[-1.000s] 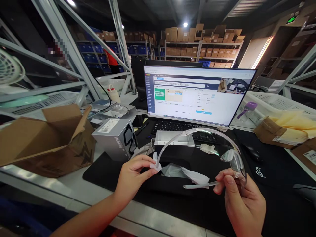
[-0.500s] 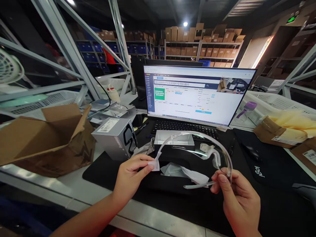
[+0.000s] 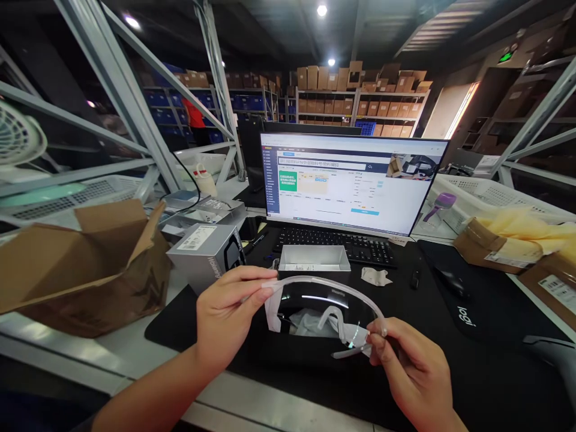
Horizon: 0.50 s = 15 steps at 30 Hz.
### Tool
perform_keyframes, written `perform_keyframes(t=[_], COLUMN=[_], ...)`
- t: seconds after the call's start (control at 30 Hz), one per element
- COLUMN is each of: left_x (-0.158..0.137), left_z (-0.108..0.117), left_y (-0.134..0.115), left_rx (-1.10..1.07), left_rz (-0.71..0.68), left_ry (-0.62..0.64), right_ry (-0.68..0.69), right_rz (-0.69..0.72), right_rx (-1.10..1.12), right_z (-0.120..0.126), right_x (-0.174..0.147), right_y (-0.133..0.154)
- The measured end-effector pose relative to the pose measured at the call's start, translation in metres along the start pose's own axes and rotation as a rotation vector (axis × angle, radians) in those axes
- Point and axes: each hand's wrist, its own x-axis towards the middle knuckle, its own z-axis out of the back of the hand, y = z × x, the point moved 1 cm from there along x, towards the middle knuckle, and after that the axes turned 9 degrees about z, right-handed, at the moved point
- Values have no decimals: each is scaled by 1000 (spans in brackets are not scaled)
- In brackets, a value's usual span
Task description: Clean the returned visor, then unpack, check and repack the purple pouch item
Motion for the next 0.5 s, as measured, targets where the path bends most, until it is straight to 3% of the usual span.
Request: perform_keyframes(t=[0.27, 0.5], left_x=[-16, -16], left_z=[12, 19], left_y=[8, 5], left_rx=[13, 17], left_rz=[-133, -59], left_ry=[75, 126], right_ry=[-24, -51], right_rz=[131, 235], right_rx=[-75, -191], right_z=[-2, -5], right_x=[3, 2], right_y=[6, 10])
